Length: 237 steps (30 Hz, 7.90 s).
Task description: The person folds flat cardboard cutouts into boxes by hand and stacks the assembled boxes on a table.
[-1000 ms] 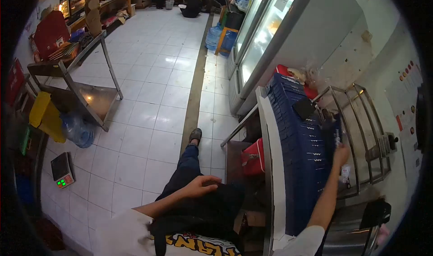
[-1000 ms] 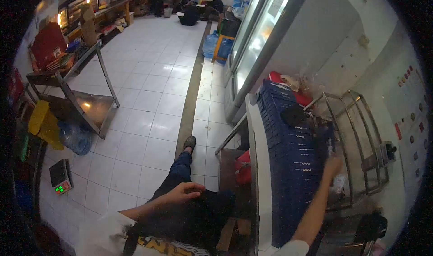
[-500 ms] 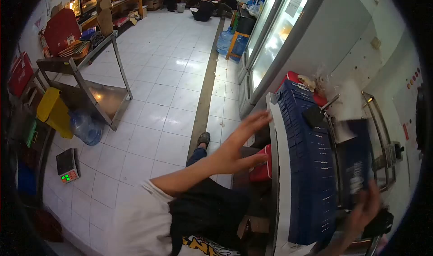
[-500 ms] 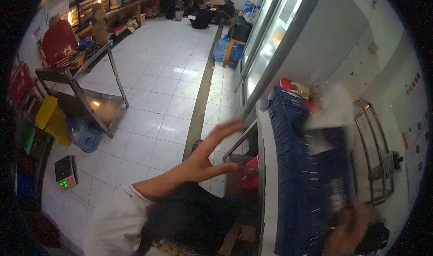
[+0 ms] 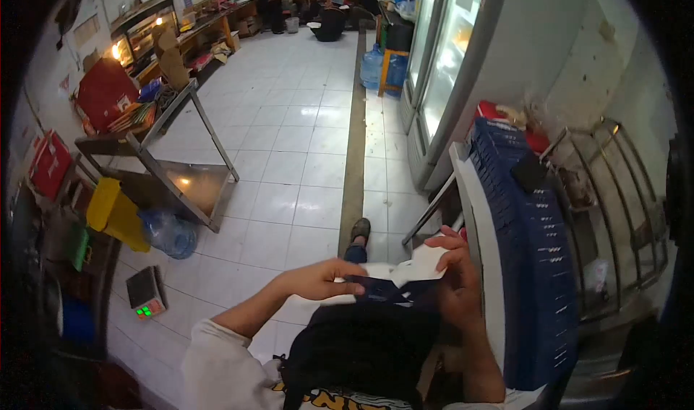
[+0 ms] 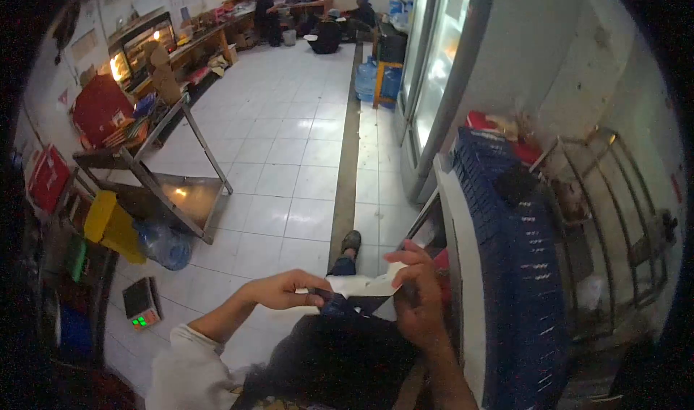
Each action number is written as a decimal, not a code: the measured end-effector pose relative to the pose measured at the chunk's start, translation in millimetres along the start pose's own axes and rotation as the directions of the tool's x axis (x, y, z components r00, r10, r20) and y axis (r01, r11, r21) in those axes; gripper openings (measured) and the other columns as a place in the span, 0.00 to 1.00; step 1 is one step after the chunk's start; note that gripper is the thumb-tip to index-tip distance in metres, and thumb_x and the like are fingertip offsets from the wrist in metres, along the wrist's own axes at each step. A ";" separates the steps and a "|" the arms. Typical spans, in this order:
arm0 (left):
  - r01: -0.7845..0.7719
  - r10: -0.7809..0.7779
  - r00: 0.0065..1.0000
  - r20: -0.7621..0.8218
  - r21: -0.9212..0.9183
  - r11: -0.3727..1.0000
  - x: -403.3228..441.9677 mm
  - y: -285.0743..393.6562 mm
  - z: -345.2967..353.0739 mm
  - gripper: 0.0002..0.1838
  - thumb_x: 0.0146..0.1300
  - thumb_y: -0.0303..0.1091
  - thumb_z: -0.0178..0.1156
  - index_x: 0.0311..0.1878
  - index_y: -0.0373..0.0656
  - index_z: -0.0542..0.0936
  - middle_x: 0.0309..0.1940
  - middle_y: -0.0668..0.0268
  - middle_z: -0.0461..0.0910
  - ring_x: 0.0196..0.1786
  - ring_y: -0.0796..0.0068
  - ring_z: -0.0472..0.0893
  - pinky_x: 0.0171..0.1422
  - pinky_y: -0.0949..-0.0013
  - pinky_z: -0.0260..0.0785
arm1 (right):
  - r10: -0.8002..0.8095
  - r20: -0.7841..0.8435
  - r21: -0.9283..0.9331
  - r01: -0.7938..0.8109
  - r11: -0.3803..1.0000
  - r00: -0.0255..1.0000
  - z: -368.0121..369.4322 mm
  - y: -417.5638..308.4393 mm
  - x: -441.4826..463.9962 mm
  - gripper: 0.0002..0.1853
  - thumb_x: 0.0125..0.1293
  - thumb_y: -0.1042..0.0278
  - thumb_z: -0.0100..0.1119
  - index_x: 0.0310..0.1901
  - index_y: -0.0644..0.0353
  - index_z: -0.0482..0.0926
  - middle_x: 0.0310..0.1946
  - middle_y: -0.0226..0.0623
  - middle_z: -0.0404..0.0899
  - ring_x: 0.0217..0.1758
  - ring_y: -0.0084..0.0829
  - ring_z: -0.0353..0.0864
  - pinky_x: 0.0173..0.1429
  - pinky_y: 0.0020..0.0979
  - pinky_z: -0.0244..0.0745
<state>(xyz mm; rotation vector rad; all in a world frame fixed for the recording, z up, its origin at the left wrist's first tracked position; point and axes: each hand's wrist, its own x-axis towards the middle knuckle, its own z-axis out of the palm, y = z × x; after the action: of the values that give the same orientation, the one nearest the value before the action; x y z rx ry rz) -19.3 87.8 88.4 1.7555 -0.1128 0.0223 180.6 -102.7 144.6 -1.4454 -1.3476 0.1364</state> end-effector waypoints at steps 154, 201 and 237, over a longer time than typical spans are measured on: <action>-0.298 -0.755 0.520 -0.400 -0.913 0.278 49.9 -139.3 138.1 0.14 0.72 0.41 0.53 0.46 0.39 0.76 0.36 0.61 0.80 0.38 0.64 0.81 0.47 0.56 0.78 | 0.484 -0.052 0.882 -0.188 0.433 0.873 117.0 67.7 -197.6 0.50 0.59 0.48 0.67 0.75 0.50 0.45 0.75 0.41 0.48 0.76 0.44 0.53 0.75 0.43 0.55; -0.036 -0.118 0.668 -0.735 -0.190 0.981 59.8 -93.6 156.5 0.15 0.68 0.39 0.60 0.28 0.40 0.78 0.24 0.77 0.71 0.30 0.87 0.71 0.32 0.75 0.71 | 0.535 -0.418 0.276 -0.458 0.845 0.735 95.3 28.2 -158.3 0.19 0.72 0.67 0.50 0.56 0.74 0.76 0.66 0.57 0.66 0.68 0.52 0.67 0.66 0.43 0.67; 0.447 -0.394 0.872 -0.290 0.145 0.883 12.9 -62.9 100.4 0.16 0.64 0.40 0.59 0.43 0.34 0.81 0.32 0.47 0.82 0.39 0.52 0.83 0.47 0.57 0.72 | 0.834 -0.258 0.745 -0.450 0.493 0.487 87.0 82.4 -195.7 0.14 0.72 0.71 0.49 0.56 0.65 0.73 0.55 0.42 0.74 0.58 0.35 0.76 0.62 0.36 0.71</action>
<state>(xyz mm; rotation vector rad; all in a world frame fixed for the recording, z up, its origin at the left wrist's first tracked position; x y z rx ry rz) -5.8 0.0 9.0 1.9370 0.4810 -0.0643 104.5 -177.9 -58.4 -1.2248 -0.0564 0.5380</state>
